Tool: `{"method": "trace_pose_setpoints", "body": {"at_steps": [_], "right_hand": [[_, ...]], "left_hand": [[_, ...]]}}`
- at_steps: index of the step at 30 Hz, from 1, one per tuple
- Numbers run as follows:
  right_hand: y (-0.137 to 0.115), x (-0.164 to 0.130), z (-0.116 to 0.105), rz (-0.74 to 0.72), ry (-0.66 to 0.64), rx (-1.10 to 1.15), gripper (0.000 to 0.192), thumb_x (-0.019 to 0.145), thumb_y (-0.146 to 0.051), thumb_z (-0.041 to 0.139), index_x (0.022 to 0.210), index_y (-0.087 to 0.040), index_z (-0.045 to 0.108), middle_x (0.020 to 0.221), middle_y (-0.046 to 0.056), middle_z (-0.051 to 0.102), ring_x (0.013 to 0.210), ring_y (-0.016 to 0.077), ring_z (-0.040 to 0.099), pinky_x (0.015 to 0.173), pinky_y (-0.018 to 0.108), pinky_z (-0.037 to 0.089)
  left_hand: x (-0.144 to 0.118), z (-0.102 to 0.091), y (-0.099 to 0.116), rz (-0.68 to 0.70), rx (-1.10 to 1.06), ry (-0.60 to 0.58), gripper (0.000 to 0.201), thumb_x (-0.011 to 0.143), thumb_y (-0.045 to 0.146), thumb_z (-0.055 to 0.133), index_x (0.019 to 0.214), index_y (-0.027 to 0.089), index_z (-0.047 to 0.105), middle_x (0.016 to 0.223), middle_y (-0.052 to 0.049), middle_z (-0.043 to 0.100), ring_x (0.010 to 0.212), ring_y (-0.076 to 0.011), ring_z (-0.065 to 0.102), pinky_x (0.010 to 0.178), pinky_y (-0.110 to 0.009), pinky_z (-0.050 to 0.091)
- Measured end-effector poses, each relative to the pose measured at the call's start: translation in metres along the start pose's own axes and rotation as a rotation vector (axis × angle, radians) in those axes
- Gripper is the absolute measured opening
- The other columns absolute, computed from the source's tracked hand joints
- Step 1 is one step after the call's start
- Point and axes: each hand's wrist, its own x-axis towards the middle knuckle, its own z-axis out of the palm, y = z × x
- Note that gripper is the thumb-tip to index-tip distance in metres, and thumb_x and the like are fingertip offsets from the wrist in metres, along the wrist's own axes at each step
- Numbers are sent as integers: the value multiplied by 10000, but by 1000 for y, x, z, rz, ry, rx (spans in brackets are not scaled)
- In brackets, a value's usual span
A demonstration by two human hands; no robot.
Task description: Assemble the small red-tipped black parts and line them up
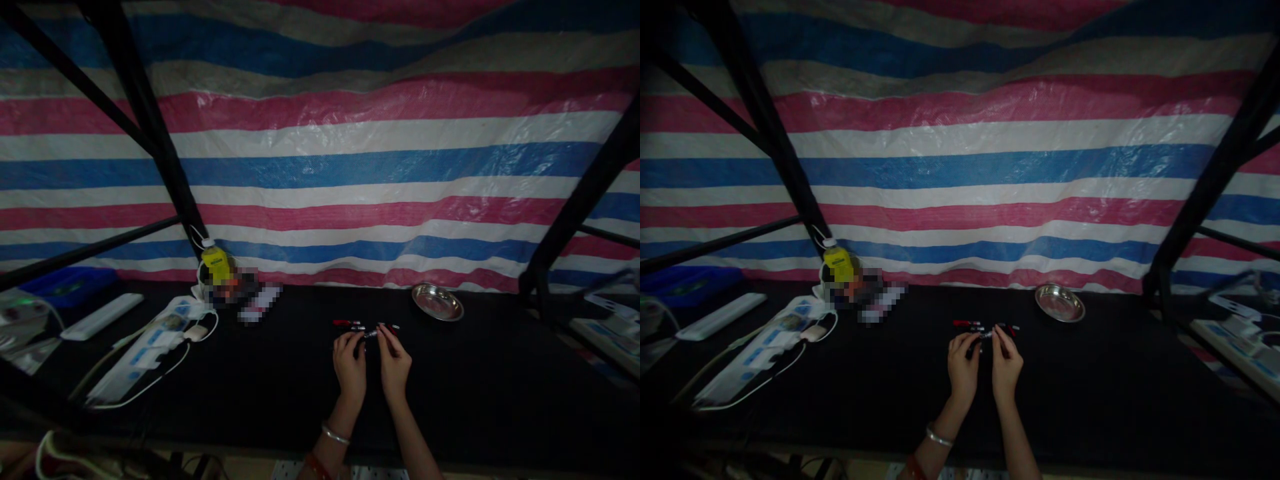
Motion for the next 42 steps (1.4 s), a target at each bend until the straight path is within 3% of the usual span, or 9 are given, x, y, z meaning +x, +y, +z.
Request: {"method": "trace_pose_setpoints", "body": {"at_steps": [5, 11, 19, 25, 31, 36, 42], "right_hand": [[4, -4, 0, -33, -66, -33, 446, 749, -422, 598, 1098, -146, 633, 1108, 126, 649, 1017, 251, 598, 912, 413, 454], [-5, -8, -1, -65, 63, -94, 461, 750, -442, 594, 1089, -132, 632, 1068, 135, 661, 927, 236, 624, 821, 352, 485], [-5, -5, -1, -147, 92, -145, 418, 768, -468, 573, 1001, -135, 671, 975, 121, 685, 818, 203, 627, 714, 308, 484], [0, -1, -1, -91, 62, -93, 394, 737, -475, 607, 925, -137, 684, 885, 111, 694, 763, 197, 636, 664, 295, 487], [1, -1, 3, -29, -55, -18, 348, 672, -451, 675, 826, -138, 688, 808, 89, 693, 733, 199, 650, 681, 305, 503], [3, 3, 4, 29, -59, 12, 355, 632, -455, 702, 803, -145, 685, 770, 75, 696, 722, 203, 653, 683, 311, 512], [4, 10, 2, 122, -96, 87, 360, 624, -437, 713, 826, -141, 678, 749, 72, 710, 739, 214, 660, 700, 326, 514]], "left_hand": [[0, 0, 2, 44, -75, -34, 256, 810, 133, 515, 996, 236, 658, 962, -43, 636, 919, -177, 569, 826, -347, 472], [-1, -6, 14, 61, -35, -50, 229, 830, 262, 530, 1038, 232, 620, 1046, -52, 634, 1015, -201, 546, 885, -376, 420], [7, -2, -1, -227, 94, -38, 296, 910, 306, 355, 812, 196, 612, 897, -45, 631, 907, -206, 547, 805, -365, 390], [22, -13, -13, -92, 134, -123, 383, 924, 338, 323, 735, 201, 627, 824, -18, 608, 857, -173, 526, 795, -340, 345], [43, -35, -27, 73, 217, -219, 432, 917, 347, 347, 641, 199, 645, 741, -2, 605, 814, -151, 516, 794, -343, 293], [54, -42, -44, 9, 238, -206, 455, 886, 409, 402, 553, 187, 617, 685, 2, 592, 773, -150, 518, 780, -344, 285], [54, -43, -51, -37, 187, -129, 426, 914, 398, 333, 640, 193, 586, 786, -2, 592, 821, -162, 518, 774, -332, 317]]}}
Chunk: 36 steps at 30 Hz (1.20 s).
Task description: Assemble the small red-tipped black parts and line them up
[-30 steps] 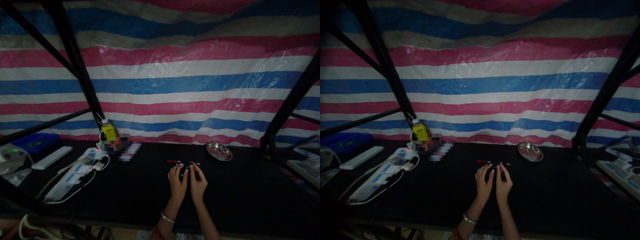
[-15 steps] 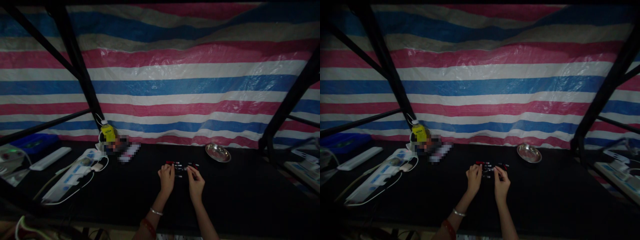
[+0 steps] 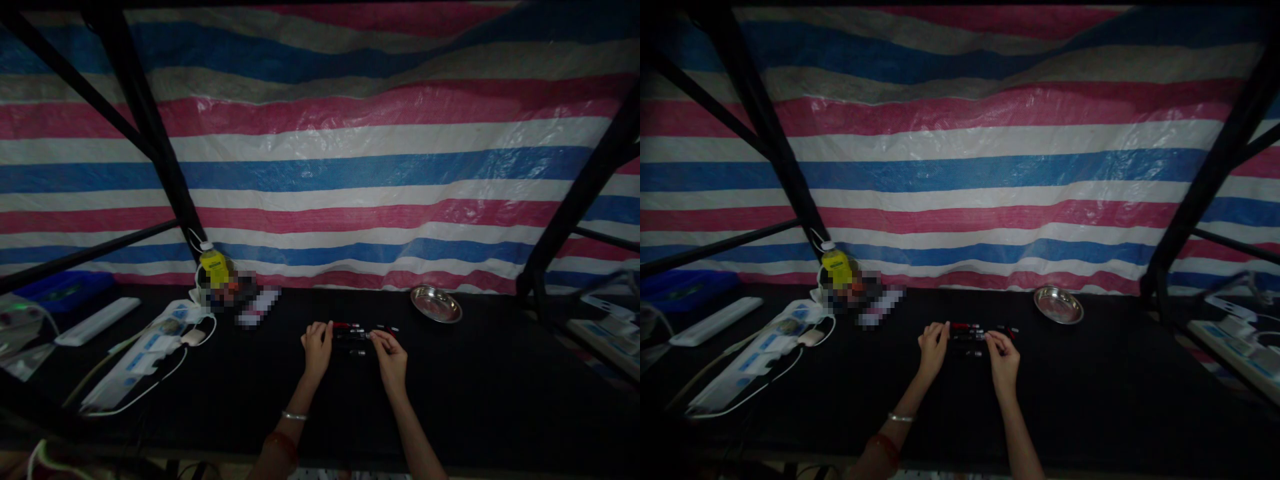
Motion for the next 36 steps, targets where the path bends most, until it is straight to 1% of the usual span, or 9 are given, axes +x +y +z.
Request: {"method": "trace_pose_setpoints", "body": {"at_steps": [2, 5, 9, 12, 15, 20, 24, 29, 36], "right_hand": [[-1, 1, 0, 17, -37, 4, 357, 626, -433, 713, 833, -145, 674, 740, 66, 710, 734, 211, 660, 695, 322, 513], [-1, 0, 3, 13, -69, 3, 343, 624, -430, 715, 821, -152, 672, 741, 61, 709, 729, 207, 658, 685, 311, 511], [-3, 0, 5, -11, -92, -8, 323, 625, -435, 714, 797, -165, 676, 747, 53, 707, 742, 206, 658, 697, 305, 510], [-2, 4, 3, 14, -153, -23, 327, 636, -448, 709, 802, -167, 684, 754, 56, 708, 752, 211, 660, 708, 314, 515], [2, 10, -1, 19, -209, -67, 338, 606, -456, 730, 783, -169, 701, 771, 59, 706, 759, 220, 661, 728, 335, 519], [11, 20, -8, -92, -278, -250, 292, 619, -457, 721, 743, -193, 729, 769, 55, 685, 742, 206, 640, 727, 332, 505], [17, 26, -10, -177, -299, -361, 271, 646, -467, 698, 744, -217, 734, 735, 46, 679, 755, 210, 613, 747, 348, 469], [20, 28, -11, -273, -298, -423, 225, 647, -461, 703, 687, -241, 726, 734, 34, 670, 786, 210, 597, 793, 360, 426], [24, 28, -12, -295, -279, -533, 218, 656, -466, 690, 700, -256, 730, 715, 27, 643, 757, 199, 579, 780, 352, 409]], "left_hand": [[-1, 0, 1, 8, -26, -28, 434, 928, 378, 287, 664, 199, 580, 845, -5, 595, 859, -166, 512, 787, -334, 327], [-3, 0, 2, 83, -38, -87, 392, 931, 352, 284, 731, 215, 592, 922, -8, 591, 917, -170, 496, 808, -338, 334], [-3, 2, 0, 129, -2, -131, 319, 922, 323, 321, 801, 221, 598, 929, -12, 588, 931, -176, 487, 817, -347, 343], [-2, 4, -2, 111, 23, -132, 331, 924, 315, 310, 782, 214, 592, 916, -17, 583, 911, -175, 490, 807, -346, 355], [-1, 6, -5, 49, 53, -108, 323, 922, 308, 307, 808, 215, 595, 929, -23, 576, 903, -179, 491, 800, -347, 363], [0, 8, -6, -26, 121, -98, 339, 917, 335, 316, 806, 212, 612, 937, -37, 564, 906, -193, 482, 803, -362, 369], [-2, 8, -5, -36, 205, -80, 331, 909, 331, 330, 822, 213, 627, 941, -52, 552, 926, -210, 474, 808, -377, 368], [-3, 8, -4, -54, 252, -78, 312, 897, 341, 360, 841, 211, 639, 955, -65, 534, 935, -219, 467, 825, -395, 364], [-2, 9, -3, -62, 297, -86, 290, 886, 327, 385, 824, 195, 635, 947, -72, 519, 936, -228, 464, 820, -391, 364]]}}
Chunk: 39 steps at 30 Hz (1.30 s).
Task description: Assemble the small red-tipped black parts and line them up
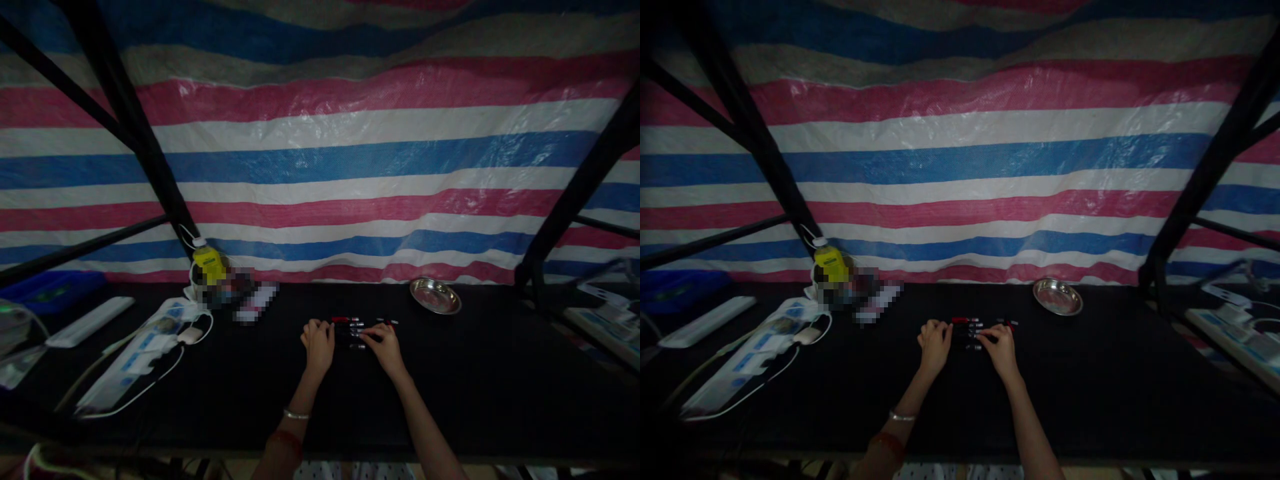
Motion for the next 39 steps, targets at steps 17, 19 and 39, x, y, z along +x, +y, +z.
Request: {"method": "trace_pose_setpoints", "body": {"at_steps": [17, 19, 39], "right_hand": [[0, -2, -7, 10, 138, -47, 259, 728, -437, 609, 816, -212, 703, 736, 38, 598, 724, 192, 537, 732, 329, 422], [4, -2, -16, 31, 286, -135, 300, 777, -429, 537, 885, -193, 686, 796, 66, 597, 772, 209, 524, 741, 340, 412], [21, 0, -33, -28, 172, -630, 224, 780, -254, 511, 874, -252, 715, 1052, 114, 560, 975, 269, 482, 774, 366, 392]], "left_hand": [[0, -2, -1, -6, -7, -29, 234, 875, 278, 393, 788, 182, 588, 943, -76, 525, 925, -226, 472, 793, -364, 375], [1, -1, -2, -15, -27, -13, 236, 876, 287, 390, 787, 187, 584, 936, -74, 530, 913, -225, 477, 785, -364, 382], [-35, -13, 50, 330, -158, 24, 219, 896, 243, 370, 934, 226, 585, 1035, -50, 584, 1011, -202, 489, 872, -368, 382]]}}
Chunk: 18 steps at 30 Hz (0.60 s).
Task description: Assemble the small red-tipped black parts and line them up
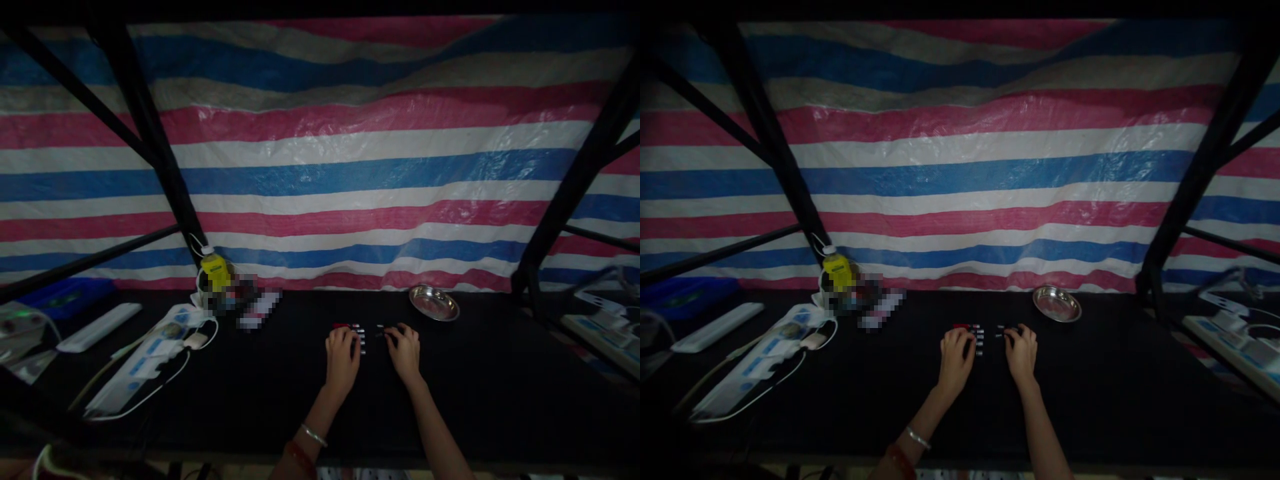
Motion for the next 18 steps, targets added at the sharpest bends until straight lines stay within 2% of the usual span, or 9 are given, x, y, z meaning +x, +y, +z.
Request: {"method": "trace_pose_setpoints", "body": {"at_steps": [5, 10, 14, 18], "right_hand": [[3, -1, 0, -1, -7, 19, 231, 779, -233, 498, 871, -226, 710, 1021, 119, 570, 963, 263, 481, 785, 363, 395], [1, -3, -3, 5, 2, 14, 225, 783, -238, 486, 833, -208, 703, 996, 115, 569, 934, 264, 471, 776, 359, 395], [0, -5, -4, -20, -3, 3, 232, 786, -249, 480, 836, -200, 700, 966, 120, 576, 883, 261, 475, 756, 360, 388], [-2, -6, -8, -7, -5, 14, 246, 792, -253, 458, 826, -184, 692, 939, 136, 583, 865, 263, 477, 750, 365, 381]], "left_hand": [[-1, 43, 35, 129, 155, -169, 403, 847, 83, 348, 1178, 211, 539, 1215, -80, 575, 1188, -240, 448, 982, -432, 332], [4, 80, 40, 77, 283, -207, 459, 835, 46, 317, 1226, 166, 525, 1277, -119, 538, 1257, -245, 403, 1004, -437, 334], [4, 85, 38, 74, 255, -202, 445, 837, 46, 319, 1191, 180, 553, 1209, -109, 591, 1193, -259, 466, 960, -444, 371], [3, 77, 41, 75, 209, -210, 379, 854, 59, 318, 1093, 171, 590, 1000, -94, 669, 956, -233, 585, 883, -424, 399]]}}
